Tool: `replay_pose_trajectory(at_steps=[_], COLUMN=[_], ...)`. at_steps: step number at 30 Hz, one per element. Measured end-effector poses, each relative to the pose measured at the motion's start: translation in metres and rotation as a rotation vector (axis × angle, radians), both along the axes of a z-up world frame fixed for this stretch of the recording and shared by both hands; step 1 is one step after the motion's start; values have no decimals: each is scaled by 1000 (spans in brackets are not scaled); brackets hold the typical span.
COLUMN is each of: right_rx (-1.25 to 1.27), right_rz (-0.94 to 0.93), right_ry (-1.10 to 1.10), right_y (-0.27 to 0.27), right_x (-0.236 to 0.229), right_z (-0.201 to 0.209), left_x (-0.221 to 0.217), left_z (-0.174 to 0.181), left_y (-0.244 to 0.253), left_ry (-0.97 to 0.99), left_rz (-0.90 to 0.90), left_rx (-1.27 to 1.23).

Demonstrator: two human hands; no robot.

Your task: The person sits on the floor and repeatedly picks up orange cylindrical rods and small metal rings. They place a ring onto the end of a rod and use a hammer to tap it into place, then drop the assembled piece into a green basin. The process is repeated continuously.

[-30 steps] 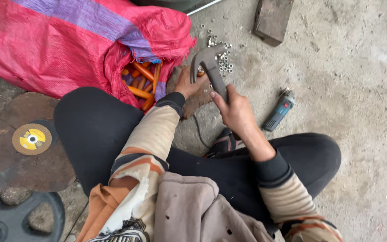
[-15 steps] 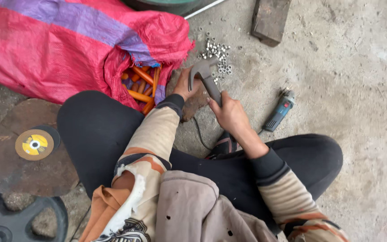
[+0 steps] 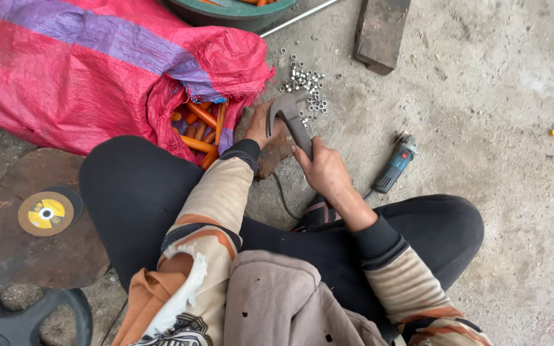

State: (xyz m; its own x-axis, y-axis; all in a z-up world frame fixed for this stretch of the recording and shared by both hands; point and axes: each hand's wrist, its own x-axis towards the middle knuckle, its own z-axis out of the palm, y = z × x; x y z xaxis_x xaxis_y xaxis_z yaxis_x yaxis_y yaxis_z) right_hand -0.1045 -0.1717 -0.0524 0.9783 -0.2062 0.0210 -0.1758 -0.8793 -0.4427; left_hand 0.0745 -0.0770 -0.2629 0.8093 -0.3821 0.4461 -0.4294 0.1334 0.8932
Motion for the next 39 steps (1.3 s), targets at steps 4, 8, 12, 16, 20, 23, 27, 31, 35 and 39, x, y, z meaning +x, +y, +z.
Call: replay_pose_trajectory(at_steps=[4,8,12,16,20,23,27,31,35,39], right_rx=[156,213,-99,105,386,496,557,536,478,434], right_rz=[-135,-161,-21,-110,-274,-314,-320,-332,-321,-241], right_ry=[42,-181,59,123,151,90,16,24,64,98], right_y=[-1,3,3,-6,-7,-6,-9,-13,-8,4], right_x=[-16,-18,-11,-1,-5,-3,-4,-6,-5,-7], right_z=[20,21,-5,-7,23,51,67,63,62,72], left_x=[-13,-14,-20,-8,-16,-17,-18,-14,-13,-19], left_z=[9,16,15,25,49,79,97,83,65,54], left_y=[-5,-4,3,2,-5,-3,0,-2,-3,6], left_ry=[284,462,165,-131,188,225,527,383,213,308], left_rz=[-27,-94,-31,63,141,131,-11,-21,36,-28], left_rx=[134,17,124,200,319,218,122,56,234,218])
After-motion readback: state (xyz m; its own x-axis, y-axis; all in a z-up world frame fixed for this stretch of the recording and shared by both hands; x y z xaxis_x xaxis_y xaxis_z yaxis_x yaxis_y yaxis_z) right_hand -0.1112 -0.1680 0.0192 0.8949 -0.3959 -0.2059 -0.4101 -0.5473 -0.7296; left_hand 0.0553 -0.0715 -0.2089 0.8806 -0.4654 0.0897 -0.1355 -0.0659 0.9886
